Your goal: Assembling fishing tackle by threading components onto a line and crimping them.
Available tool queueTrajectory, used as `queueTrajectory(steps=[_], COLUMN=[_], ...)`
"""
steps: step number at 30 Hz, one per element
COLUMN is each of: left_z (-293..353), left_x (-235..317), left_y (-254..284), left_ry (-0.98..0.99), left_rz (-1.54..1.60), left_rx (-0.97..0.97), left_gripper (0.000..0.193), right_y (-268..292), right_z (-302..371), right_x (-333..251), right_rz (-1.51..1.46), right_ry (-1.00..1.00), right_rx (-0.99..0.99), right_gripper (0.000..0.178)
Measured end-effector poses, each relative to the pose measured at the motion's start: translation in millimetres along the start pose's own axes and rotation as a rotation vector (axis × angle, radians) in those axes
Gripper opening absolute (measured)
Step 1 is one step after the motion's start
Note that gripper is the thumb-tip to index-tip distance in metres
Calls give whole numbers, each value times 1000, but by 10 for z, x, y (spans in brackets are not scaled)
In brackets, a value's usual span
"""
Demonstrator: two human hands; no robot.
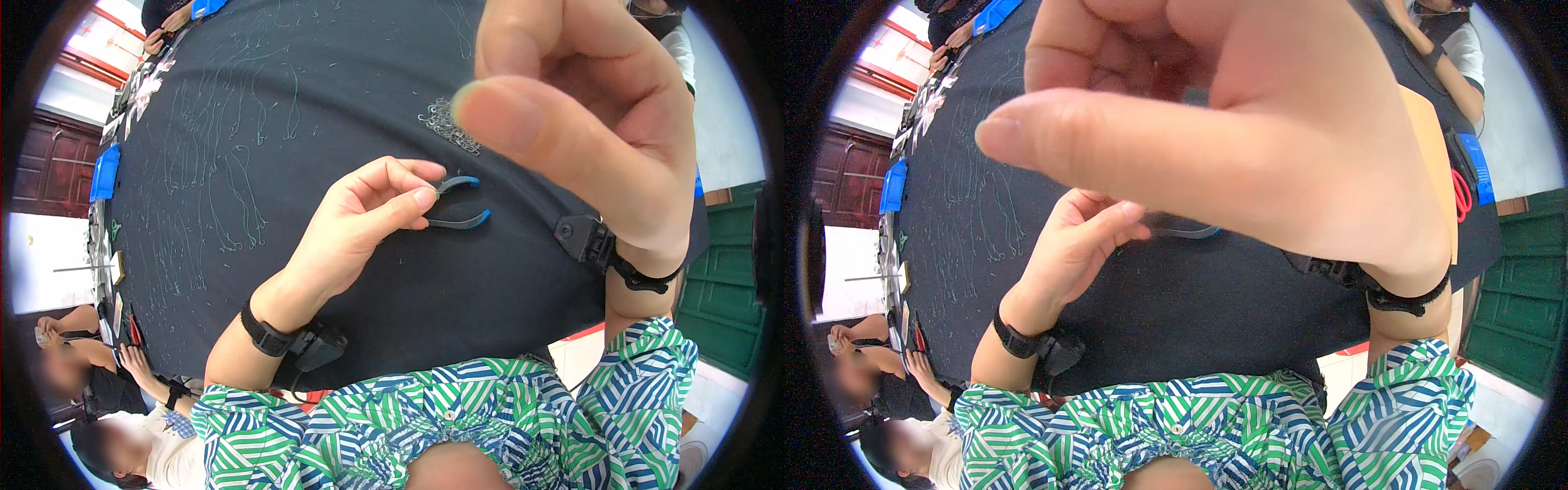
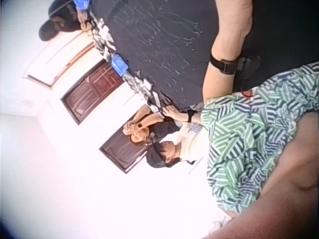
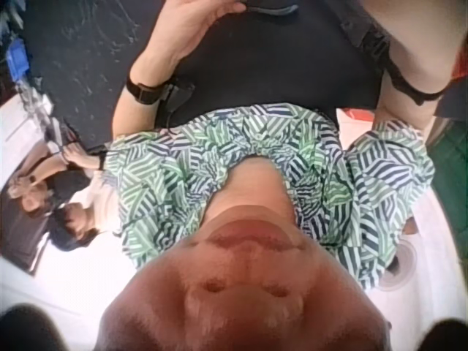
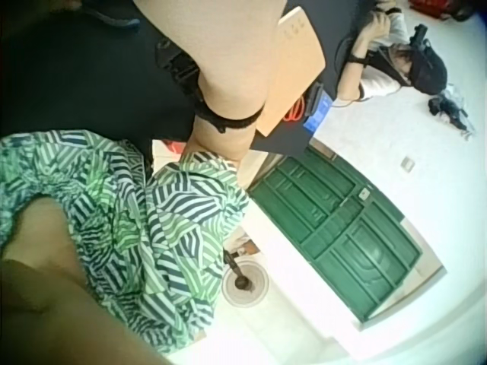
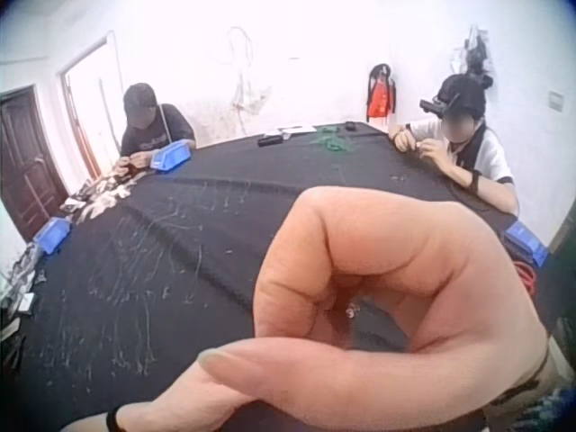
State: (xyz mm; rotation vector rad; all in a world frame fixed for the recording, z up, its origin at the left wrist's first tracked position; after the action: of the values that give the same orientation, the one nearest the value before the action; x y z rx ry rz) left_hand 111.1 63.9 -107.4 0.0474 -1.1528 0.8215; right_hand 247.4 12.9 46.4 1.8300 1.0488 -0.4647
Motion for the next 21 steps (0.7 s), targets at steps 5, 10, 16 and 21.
queueTrajectory(steps=[5,10,16,21], left_z=[-28,-8,-4,27], left_x=[-2,27,46,107], left_y=[52,28,2,13], left_ry=[-42,-49,-46,-76], left_rz=[-39,-1,-36,-71], left_rx=[54,55,10,11], left_gripper=[7,6,7,4], right_y=[-68,-61,-26,-19], right_z=[-44,-10,-62,-130], right_x=[-25,14,83,129], right_rz=[-5,-19,-25,-32], right_ry=[-12,-20,-29,-29], right_rx=[19,34,56,71], right_gripper=[16,16,16,16])
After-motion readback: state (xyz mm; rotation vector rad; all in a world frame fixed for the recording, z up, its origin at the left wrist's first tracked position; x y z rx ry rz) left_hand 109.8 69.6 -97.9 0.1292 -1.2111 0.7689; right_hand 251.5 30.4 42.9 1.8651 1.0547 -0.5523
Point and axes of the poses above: each hand's wrist, its own z-axis away from the middle knuckle, its own y-axis out of the back of the hand, x = y × z, the point moved 9 cm from there along -z, towards the middle knuckle, and after that the axes turned 14 degrees about y, right-handed, at the moved point
